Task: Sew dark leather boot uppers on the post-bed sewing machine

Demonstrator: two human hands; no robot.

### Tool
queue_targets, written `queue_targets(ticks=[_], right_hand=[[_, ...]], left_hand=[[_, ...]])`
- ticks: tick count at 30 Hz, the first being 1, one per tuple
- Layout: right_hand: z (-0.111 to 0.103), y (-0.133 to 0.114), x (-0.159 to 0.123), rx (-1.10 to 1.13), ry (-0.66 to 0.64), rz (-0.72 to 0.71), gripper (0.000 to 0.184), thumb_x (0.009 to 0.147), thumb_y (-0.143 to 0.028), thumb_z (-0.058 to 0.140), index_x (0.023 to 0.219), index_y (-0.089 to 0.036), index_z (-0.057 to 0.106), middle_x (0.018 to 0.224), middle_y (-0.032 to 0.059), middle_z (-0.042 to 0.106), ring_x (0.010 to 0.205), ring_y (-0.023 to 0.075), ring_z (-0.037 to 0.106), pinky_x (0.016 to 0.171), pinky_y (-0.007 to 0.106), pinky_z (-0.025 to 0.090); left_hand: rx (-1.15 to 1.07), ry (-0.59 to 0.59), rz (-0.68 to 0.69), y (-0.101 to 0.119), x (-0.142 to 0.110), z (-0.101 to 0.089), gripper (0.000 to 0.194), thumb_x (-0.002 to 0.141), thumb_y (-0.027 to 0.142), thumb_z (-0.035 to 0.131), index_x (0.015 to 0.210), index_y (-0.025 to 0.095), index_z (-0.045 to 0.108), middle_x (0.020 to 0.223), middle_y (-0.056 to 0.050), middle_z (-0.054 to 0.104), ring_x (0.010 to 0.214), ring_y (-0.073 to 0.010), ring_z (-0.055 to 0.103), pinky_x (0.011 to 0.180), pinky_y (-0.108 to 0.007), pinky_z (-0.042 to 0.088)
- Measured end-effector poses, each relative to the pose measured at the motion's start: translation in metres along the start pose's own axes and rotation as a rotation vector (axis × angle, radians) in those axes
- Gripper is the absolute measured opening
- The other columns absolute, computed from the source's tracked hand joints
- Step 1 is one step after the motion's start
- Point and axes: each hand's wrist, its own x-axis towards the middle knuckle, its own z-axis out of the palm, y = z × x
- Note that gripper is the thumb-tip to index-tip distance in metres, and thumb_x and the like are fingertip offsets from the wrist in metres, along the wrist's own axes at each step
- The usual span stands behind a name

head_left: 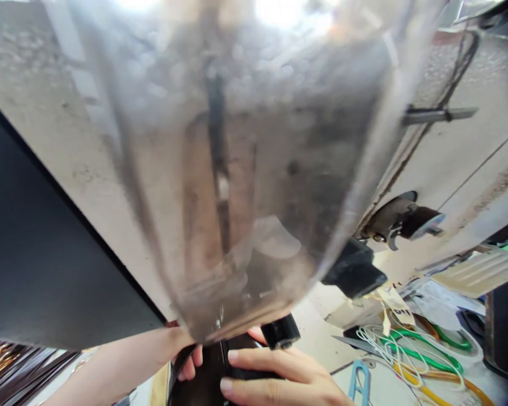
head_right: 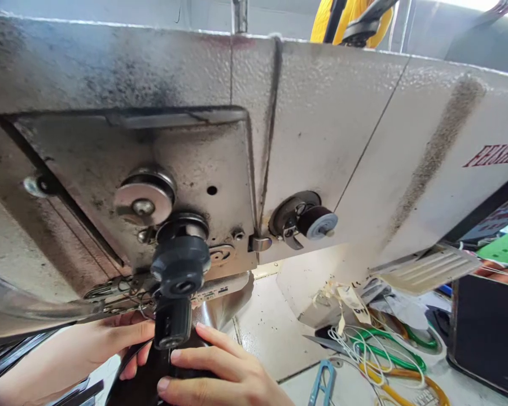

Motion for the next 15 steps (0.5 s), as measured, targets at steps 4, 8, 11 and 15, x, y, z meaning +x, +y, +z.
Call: queue_targets(ticks=[4, 8, 11, 15], right_hand=[[0.003, 0.001, -0.001, -0.016, 0.090, -0.022, 0.046, 0.102, -0.055, 0.051, 0.138, -0.031, 0.064, 0.110, 0.0024, 0.079, 0.109, 0.0192, 0.073, 0.113, 0.037, 0.041], [-0.031, -0.011, 0.018, -0.009, -0.169, 0.011, 0.037, 0.105, -0.043, 0.051, 0.136, -0.026, 0.065, 0.120, 0.0029, 0.076, 0.112, 0.0176, 0.072, 0.109, 0.032, 0.045], [-0.035, -0.013, 0.024, -0.040, -0.122, -0.044, 0.036, 0.106, -0.043, 0.049, 0.127, -0.023, 0.070, 0.117, 0.0025, 0.077, 0.111, 0.0155, 0.072, 0.111, 0.031, 0.043], [-0.030, -0.012, 0.026, -0.097, 0.067, -0.189, 0.031, 0.108, -0.038, 0.047, 0.110, -0.026, 0.075, 0.114, -0.0050, 0.078, 0.119, 0.0108, 0.067, 0.118, 0.030, 0.034]], left_hand=[[-0.088, -0.021, -0.057, -0.005, 0.003, 0.002, 0.048, 0.073, 0.064, 0.067, 0.055, 0.019, 0.062, 0.055, -0.001, 0.062, 0.056, -0.0163, 0.058, 0.062, -0.028, 0.049], [-0.269, -0.028, -0.036, -0.005, 0.002, 0.003, 0.040, 0.067, 0.055, 0.076, 0.065, 0.017, 0.067, 0.058, 0.002, 0.063, 0.052, -0.0118, 0.054, 0.056, -0.024, 0.042], [-0.299, -0.022, -0.015, -0.003, -0.001, 0.003, 0.035, 0.069, 0.052, 0.075, 0.067, 0.018, 0.068, 0.059, 0.003, 0.063, 0.055, -0.0123, 0.055, 0.057, -0.023, 0.043], [-0.238, 0.010, -0.010, 0.000, -0.002, 0.003, 0.037, 0.067, 0.055, 0.075, 0.067, 0.019, 0.069, 0.061, 0.003, 0.061, 0.058, -0.0135, 0.054, 0.061, -0.025, 0.045]])
